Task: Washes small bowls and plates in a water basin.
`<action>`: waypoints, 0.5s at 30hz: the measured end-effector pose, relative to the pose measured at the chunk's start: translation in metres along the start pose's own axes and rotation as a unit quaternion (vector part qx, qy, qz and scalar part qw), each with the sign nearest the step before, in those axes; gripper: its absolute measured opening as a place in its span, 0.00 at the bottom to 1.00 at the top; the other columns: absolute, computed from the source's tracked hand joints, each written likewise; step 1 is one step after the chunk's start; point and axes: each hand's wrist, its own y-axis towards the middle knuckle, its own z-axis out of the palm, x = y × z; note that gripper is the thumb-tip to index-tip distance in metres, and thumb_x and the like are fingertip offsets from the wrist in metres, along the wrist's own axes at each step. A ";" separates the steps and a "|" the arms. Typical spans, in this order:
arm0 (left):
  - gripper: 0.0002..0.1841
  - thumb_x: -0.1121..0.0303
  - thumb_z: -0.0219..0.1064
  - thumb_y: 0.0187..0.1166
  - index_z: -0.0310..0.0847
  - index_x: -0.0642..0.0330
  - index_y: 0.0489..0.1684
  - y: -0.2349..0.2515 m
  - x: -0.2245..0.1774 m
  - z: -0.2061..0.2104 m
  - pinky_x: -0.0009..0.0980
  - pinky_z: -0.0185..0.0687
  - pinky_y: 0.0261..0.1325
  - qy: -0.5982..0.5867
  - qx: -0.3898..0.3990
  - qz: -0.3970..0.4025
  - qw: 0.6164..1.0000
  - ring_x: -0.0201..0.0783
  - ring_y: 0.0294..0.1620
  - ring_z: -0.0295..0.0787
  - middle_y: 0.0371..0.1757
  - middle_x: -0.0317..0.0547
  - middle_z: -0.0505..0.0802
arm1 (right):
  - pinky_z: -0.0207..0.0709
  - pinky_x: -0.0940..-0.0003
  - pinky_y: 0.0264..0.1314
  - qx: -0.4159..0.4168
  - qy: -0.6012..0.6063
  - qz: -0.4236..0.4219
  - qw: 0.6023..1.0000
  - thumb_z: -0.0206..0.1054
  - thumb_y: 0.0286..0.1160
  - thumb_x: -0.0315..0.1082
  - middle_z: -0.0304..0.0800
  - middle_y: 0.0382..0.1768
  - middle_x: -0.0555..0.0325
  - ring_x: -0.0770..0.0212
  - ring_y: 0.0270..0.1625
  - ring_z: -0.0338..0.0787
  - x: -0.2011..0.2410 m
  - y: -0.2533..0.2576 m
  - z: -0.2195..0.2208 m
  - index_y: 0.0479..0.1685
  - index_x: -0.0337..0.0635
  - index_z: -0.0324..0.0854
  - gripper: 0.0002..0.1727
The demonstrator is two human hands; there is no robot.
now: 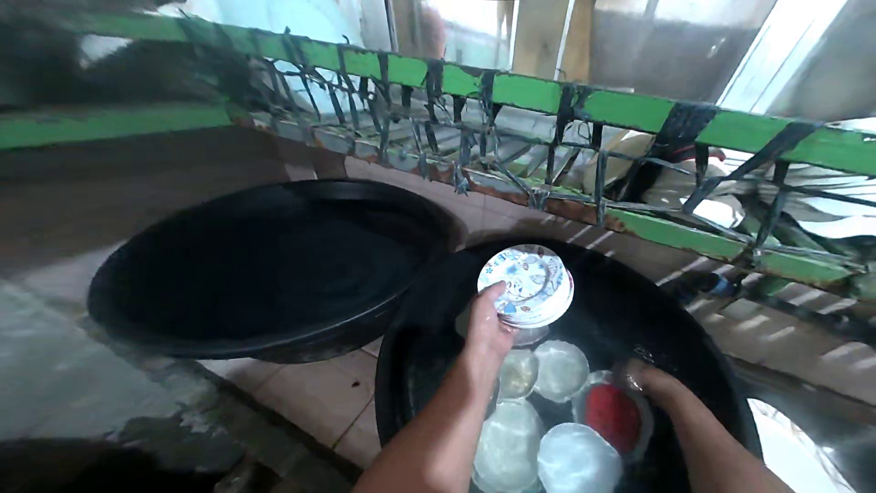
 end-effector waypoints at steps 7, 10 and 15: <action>0.26 0.64 0.64 0.82 0.68 0.48 0.81 0.005 0.000 0.000 0.56 0.85 0.54 0.035 -0.042 0.053 0.997 0.55 0.61 0.87 0.67 0.58 0.85 | 0.75 0.37 0.66 -0.301 0.299 -0.082 0.902 0.61 0.89 0.40 0.88 0.57 0.34 0.39 0.60 0.87 -0.004 -0.022 -0.023 0.65 0.35 0.83 0.19; 0.29 0.64 0.64 0.84 0.62 0.41 0.85 0.001 0.000 -0.001 0.54 0.86 0.51 0.065 -0.035 0.069 0.995 0.55 0.60 0.87 0.68 0.57 0.85 | 0.75 0.37 0.68 -0.438 0.363 -0.134 0.811 0.59 0.90 0.41 0.88 0.60 0.35 0.40 0.61 0.87 0.004 -0.032 -0.023 0.66 0.33 0.82 0.21; 0.30 0.64 0.64 0.84 0.62 0.38 0.86 0.003 0.009 0.003 0.58 0.86 0.50 0.123 -0.035 0.061 0.990 0.57 0.59 0.88 0.67 0.58 0.86 | 0.80 0.54 0.67 -0.487 0.595 -0.168 0.617 0.54 0.91 0.43 0.84 0.63 0.46 0.59 0.62 0.86 0.000 -0.024 -0.024 0.73 0.35 0.74 0.23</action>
